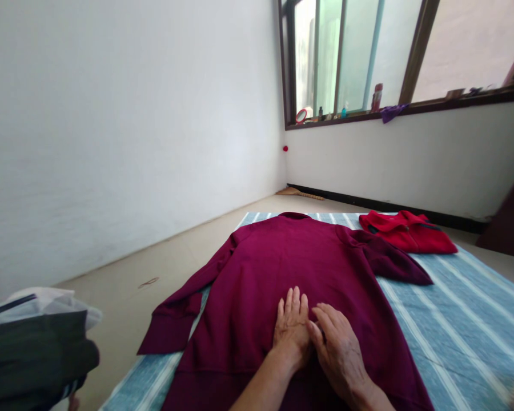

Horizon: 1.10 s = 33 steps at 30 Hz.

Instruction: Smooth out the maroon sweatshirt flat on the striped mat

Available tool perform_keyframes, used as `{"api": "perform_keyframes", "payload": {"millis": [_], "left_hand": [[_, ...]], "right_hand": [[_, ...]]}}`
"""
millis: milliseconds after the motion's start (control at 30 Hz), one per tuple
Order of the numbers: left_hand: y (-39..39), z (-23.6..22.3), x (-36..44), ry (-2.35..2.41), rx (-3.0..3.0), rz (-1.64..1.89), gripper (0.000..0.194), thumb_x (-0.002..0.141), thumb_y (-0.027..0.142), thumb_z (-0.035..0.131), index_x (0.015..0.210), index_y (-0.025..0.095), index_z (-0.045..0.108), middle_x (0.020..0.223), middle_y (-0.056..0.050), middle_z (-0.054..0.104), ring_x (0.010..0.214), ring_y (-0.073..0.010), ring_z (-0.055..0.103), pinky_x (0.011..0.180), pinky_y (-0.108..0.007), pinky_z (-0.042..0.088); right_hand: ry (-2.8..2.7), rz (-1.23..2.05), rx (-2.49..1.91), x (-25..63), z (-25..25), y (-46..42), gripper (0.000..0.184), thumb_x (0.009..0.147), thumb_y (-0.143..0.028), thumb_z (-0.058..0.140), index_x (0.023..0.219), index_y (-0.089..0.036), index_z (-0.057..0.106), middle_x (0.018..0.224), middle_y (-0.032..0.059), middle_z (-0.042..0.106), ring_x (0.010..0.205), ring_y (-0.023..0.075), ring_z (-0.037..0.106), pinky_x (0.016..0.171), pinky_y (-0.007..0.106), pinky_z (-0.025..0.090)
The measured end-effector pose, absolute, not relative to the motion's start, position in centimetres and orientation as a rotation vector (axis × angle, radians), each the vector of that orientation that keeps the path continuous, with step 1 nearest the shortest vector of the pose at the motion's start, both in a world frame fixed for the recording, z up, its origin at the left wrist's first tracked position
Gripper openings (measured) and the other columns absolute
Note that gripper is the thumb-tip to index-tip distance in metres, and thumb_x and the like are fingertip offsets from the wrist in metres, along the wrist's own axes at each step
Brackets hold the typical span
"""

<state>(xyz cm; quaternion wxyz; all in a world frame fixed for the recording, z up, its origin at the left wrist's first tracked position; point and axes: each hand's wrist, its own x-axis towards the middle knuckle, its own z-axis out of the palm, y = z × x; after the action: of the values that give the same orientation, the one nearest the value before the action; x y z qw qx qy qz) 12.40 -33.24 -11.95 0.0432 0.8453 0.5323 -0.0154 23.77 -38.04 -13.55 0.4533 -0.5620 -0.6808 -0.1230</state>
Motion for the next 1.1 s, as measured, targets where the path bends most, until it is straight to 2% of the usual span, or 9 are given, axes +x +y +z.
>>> {"api": "perform_keyframes", "payload": {"millis": [733,1100], "left_hand": [[-33.29,-11.83,12.53,1.6,2.591,-0.047,0.063,0.09,0.036,0.024,0.147,0.009,0.021,0.155,-0.014,0.011,0.143,-0.029,0.008,0.114,-0.05,0.017],[-33.27,-12.74,12.55,1.669,2.711,-0.063,0.06,0.089,0.028,0.027,0.147,0.013,0.023,0.155,-0.012,0.017,0.143,-0.0274,0.012,0.112,-0.048,0.022]], "right_hand": [[-1.712,-0.325,-1.329,23.73,-13.09,-38.1,0.022,0.094,-0.031,0.043,0.097,-0.019,0.061,0.096,0.0076,0.068,0.092,0.0203,0.062,0.083,0.035,0.05],[-1.714,-0.358,-1.301,23.66,-12.94,-38.13,0.021,0.095,-0.03,0.042,0.098,-0.019,0.059,0.094,0.0071,0.067,0.089,0.0201,0.061,0.08,0.035,0.051]]}}
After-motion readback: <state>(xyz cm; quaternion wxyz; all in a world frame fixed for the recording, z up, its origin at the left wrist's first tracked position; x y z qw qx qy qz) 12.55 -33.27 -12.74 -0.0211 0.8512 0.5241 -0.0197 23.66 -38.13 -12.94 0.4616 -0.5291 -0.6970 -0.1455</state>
